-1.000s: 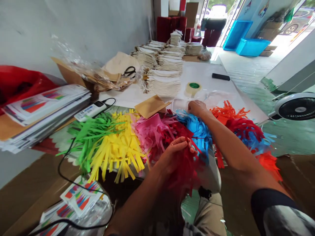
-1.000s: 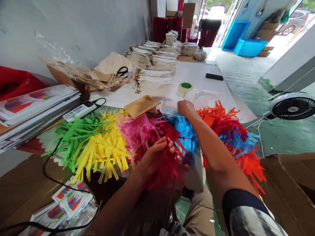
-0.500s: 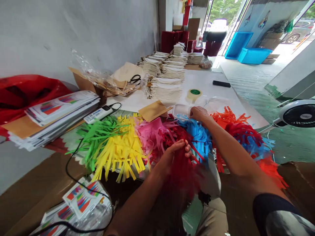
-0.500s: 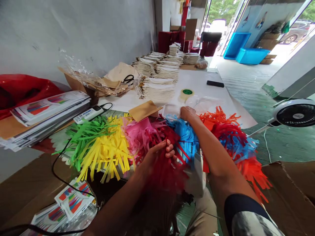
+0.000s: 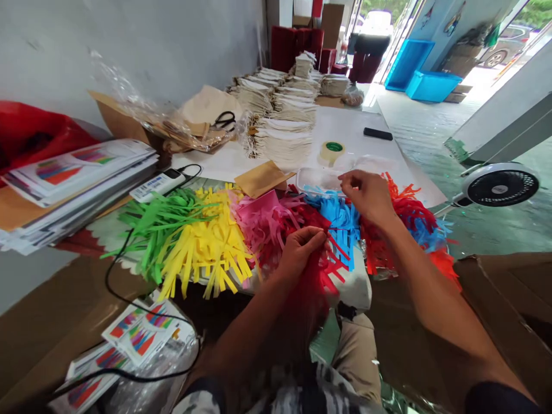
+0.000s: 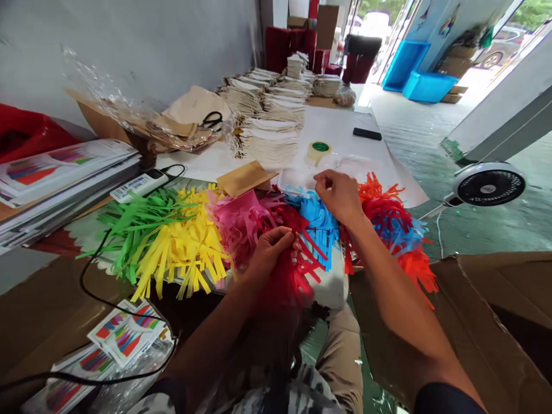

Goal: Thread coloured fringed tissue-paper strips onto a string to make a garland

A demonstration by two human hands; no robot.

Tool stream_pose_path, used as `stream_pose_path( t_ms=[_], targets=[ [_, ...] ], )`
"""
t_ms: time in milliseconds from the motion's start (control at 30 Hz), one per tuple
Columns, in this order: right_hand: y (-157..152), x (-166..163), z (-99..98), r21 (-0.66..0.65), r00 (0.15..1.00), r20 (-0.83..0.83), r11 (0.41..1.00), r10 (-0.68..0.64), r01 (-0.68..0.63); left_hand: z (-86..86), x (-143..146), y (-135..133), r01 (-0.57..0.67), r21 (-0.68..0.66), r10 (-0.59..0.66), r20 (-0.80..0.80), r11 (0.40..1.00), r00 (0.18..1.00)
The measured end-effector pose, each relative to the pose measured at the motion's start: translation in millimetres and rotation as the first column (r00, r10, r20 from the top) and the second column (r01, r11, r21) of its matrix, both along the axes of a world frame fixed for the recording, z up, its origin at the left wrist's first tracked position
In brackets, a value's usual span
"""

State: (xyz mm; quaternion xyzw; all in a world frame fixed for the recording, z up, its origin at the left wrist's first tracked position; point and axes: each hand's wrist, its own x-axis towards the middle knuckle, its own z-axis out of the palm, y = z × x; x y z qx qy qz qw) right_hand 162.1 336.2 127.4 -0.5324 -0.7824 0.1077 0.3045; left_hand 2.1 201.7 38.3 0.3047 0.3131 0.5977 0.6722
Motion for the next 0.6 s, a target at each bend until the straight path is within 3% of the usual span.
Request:
stream_pose_path(
  t_ms=[67,167,333,467,600],
  targets=[
    [-49,8,-0.2,-0.071,0.946,-0.3,0.987,0.118,-0.146,5.8,2,-14,-0.058,0.045,0.062,-0.107,0.997,0.992],
    [-116,16,-7.1,-0.169,0.838,-0.536,0.959,0.105,-0.228,17.0,5,-38,-0.104,0.115,0.126,-0.21,0.988,0.97],
    [-173,23,-15.8,-0.125,0.857,-0.505,0.973,0.105,-0.193,28.0,6,-66,-0.088,0.217,0.166,-0.372,0.972,0.913],
    [-195,29,-12.6,-0.044,0.894,-0.437,0.991,0.096,-0.128,31.3,7,-79,-0.062,0.322,0.221,-0.485,0.945,0.846],
    [-206,37,-9.5,-0.028,0.922,-0.343,0.979,0.182,-0.204,34.1,8,-83,-0.023,0.374,0.233,-0.525,0.927,0.819]
  ],
)
